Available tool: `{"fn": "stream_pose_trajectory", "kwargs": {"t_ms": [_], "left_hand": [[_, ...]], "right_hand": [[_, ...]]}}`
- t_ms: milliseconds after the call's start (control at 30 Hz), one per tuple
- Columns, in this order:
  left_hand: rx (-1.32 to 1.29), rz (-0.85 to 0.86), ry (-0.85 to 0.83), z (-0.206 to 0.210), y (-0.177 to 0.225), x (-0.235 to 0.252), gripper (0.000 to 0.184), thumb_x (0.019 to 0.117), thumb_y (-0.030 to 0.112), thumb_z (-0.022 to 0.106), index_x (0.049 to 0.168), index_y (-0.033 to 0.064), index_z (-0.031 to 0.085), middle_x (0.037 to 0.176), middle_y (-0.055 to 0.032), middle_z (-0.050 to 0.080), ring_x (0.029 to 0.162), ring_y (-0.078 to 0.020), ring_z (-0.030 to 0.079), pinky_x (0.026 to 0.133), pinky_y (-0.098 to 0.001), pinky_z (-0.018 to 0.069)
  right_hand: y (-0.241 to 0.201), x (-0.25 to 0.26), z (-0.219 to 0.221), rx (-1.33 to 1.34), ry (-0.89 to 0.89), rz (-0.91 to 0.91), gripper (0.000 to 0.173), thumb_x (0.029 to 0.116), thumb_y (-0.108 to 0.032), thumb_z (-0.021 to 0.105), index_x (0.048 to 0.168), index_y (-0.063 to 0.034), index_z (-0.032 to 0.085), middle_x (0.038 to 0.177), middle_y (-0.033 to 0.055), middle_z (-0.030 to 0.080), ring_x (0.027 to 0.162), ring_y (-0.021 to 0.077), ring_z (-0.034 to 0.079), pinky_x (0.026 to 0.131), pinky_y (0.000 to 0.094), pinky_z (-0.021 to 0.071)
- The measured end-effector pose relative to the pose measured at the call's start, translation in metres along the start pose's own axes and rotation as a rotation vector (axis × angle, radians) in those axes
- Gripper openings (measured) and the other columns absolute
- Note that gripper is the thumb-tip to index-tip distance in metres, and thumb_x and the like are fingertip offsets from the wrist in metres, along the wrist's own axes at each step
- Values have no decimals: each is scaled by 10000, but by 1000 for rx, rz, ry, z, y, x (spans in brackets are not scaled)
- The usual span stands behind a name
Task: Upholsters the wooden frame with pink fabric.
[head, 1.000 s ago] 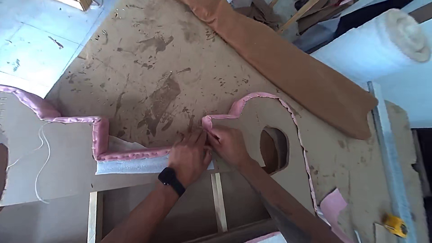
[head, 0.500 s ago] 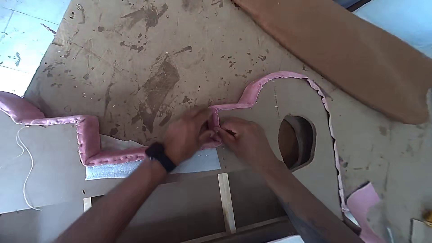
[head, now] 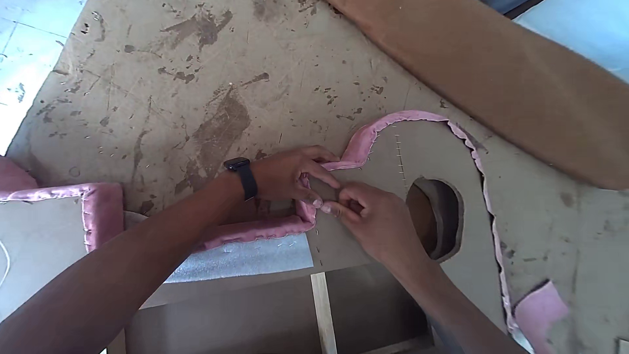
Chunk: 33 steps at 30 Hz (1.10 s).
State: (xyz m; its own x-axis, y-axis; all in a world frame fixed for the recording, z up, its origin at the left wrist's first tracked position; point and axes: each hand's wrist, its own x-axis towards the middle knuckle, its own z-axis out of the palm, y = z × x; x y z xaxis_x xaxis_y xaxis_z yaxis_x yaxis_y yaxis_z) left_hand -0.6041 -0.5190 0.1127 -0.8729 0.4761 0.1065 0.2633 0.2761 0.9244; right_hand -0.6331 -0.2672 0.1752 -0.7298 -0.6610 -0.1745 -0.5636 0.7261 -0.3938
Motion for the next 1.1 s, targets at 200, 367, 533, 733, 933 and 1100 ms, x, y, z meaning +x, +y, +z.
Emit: {"fn": "stream_pose_trajectory", "kwargs": {"t_ms": [200, 367, 533, 733, 933, 1100], "left_hand": [[2, 83, -25, -5, -7, -13, 265, 858, 328, 829, 1112, 254, 810, 1632, 2, 402, 1527, -166, 318, 1226, -394, 372], [67, 256, 6, -14, -10, -12, 24, 869, 197, 814, 884, 183, 801, 1529, -4, 538, 1507, -207, 368, 1243, -421, 359], [-126, 254, 75, -2, -14, -17, 58, 880, 71, 771, 873, 125, 793, 1218, 5, 734, 1468, -259, 426, 1273, -429, 313], [-237, 172, 168, 7, -10, -20, 77, 868, 26, 779, 845, 100, 781, 1080, 2, 766, 1409, -245, 501, 1258, -414, 353], [-212, -21, 221, 11, 3, -20, 96, 824, 90, 848, 800, 112, 757, 1202, -34, 669, 1355, -177, 530, 1176, -369, 473], [-140, -87, 265, 10, 17, -35, 56, 839, 108, 797, 863, 148, 765, 1473, -23, 543, 1383, -150, 500, 1100, -358, 521]], "right_hand": [[-34, -26, 19, 61, 59, 73, 343, 907, -580, 678, 997, -254, 736, 831, -118, 643, 687, 37, 597, 570, 286, 528], [-59, -29, 48, 142, 247, 143, 183, 891, -444, 731, 967, -278, 733, 903, -124, 621, 866, 71, 597, 761, 356, 510], [-69, -29, 63, 284, 415, 247, 78, 883, -310, 748, 945, -262, 743, 893, -122, 636, 879, 83, 599, 806, 374, 484], [-70, -31, 72, 408, 541, 253, 64, 883, -246, 774, 930, -204, 763, 877, -78, 672, 805, 102, 627, 726, 326, 530], [-70, -31, 68, 473, 519, 294, 56, 884, -209, 773, 938, -197, 770, 876, -64, 659, 794, 115, 631, 678, 297, 547], [-80, -31, 59, 495, 419, 313, 80, 916, -171, 739, 994, -187, 738, 974, -40, 660, 922, 113, 647, 771, 333, 587]]}}
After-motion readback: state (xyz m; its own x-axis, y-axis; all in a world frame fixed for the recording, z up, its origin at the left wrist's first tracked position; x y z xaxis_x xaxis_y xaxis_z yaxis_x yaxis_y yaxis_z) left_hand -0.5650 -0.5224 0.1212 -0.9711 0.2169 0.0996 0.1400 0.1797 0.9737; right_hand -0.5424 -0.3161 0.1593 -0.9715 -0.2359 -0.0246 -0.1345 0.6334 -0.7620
